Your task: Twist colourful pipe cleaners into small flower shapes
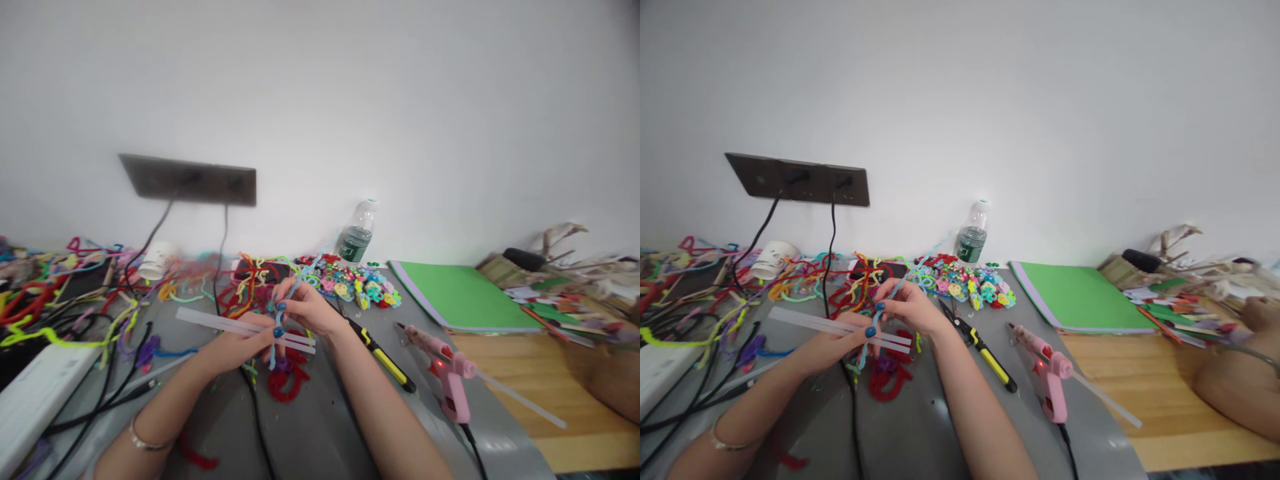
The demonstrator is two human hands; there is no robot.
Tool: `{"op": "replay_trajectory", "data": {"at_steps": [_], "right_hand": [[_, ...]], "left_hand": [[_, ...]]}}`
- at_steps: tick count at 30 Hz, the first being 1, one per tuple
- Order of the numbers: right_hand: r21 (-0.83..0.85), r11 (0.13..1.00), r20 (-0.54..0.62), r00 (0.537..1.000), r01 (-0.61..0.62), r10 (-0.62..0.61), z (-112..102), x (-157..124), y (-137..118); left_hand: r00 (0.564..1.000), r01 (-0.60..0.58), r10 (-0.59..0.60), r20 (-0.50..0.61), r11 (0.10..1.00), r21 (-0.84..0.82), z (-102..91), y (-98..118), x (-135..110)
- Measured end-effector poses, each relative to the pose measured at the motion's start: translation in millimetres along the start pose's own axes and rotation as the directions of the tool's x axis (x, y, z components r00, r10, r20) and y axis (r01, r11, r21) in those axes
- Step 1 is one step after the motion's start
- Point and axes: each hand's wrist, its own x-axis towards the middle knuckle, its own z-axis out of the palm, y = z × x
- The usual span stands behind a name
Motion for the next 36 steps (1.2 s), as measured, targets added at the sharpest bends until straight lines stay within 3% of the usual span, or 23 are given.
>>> {"op": "replay_trajectory", "data": {"at_steps": [6, 10, 14, 20, 22, 25, 26, 31, 34, 36], "right_hand": [[-0.019, 1.0, -0.047, 0.999, 0.009, -0.01, 1.1, 0.9, -0.3], [-0.05, 0.999, -0.101, 0.995, 0.02, -0.025, 1.0, 3.0, 0.0], [-0.075, 0.997, -0.154, 0.987, 0.033, -0.044, 0.8, 4.8, 2.5], [-0.221, 0.975, -0.116, 0.991, 0.037, -0.064, -0.7, 4.7, 9.8], [-0.256, 0.966, -0.102, 0.993, 0.034, -0.062, -0.3, 4.9, 11.4], [-0.257, 0.966, -0.086, 0.994, 0.038, -0.062, 2.3, 5.3, 11.2], [-0.252, 0.967, -0.085, 0.995, 0.035, -0.058, 3.6, 5.3, 10.4], [-0.241, 0.969, -0.091, 0.993, 0.049, -0.073, 11.4, 3.4, 5.6], [-0.275, 0.959, -0.06, 0.994, 0.076, -0.096, 14.8, 2.4, 4.2], [-0.281, 0.954, -0.041, 0.991, 0.108, -0.124, 15.0, 2.5, 3.3]], "left_hand": [[0.998, -0.049, 0.05, -0.031, 0.998, 0.044, -0.7, 2.1, -0.4], [0.974, -0.074, 0.085, -0.208, 0.996, 0.057, 0.2, 4.6, 0.7], [0.906, -0.067, 0.072, -0.417, 0.997, 0.027, 0.0, 4.5, 2.6], [0.782, -0.057, 0.013, -0.623, 0.997, -0.05, -2.1, 2.9, 7.3], [0.734, -0.035, 0.001, -0.679, 0.999, -0.036, -4.1, -0.3, 8.0], [0.697, 0.031, 0.041, -0.715, 0.996, 0.087, -9.5, -5.3, 7.3], [0.695, 0.047, 0.087, -0.714, 0.985, 0.166, -11.9, -6.5, 7.0], [0.761, 0.065, 0.298, -0.577, 0.849, 0.524, -22.8, -11.3, 8.6], [0.774, 0.092, 0.311, -0.552, 0.807, 0.584, -25.0, -14.1, 10.8], [0.814, 0.1, 0.275, -0.511, 0.801, 0.591, -24.0, -13.1, 10.7]]}}
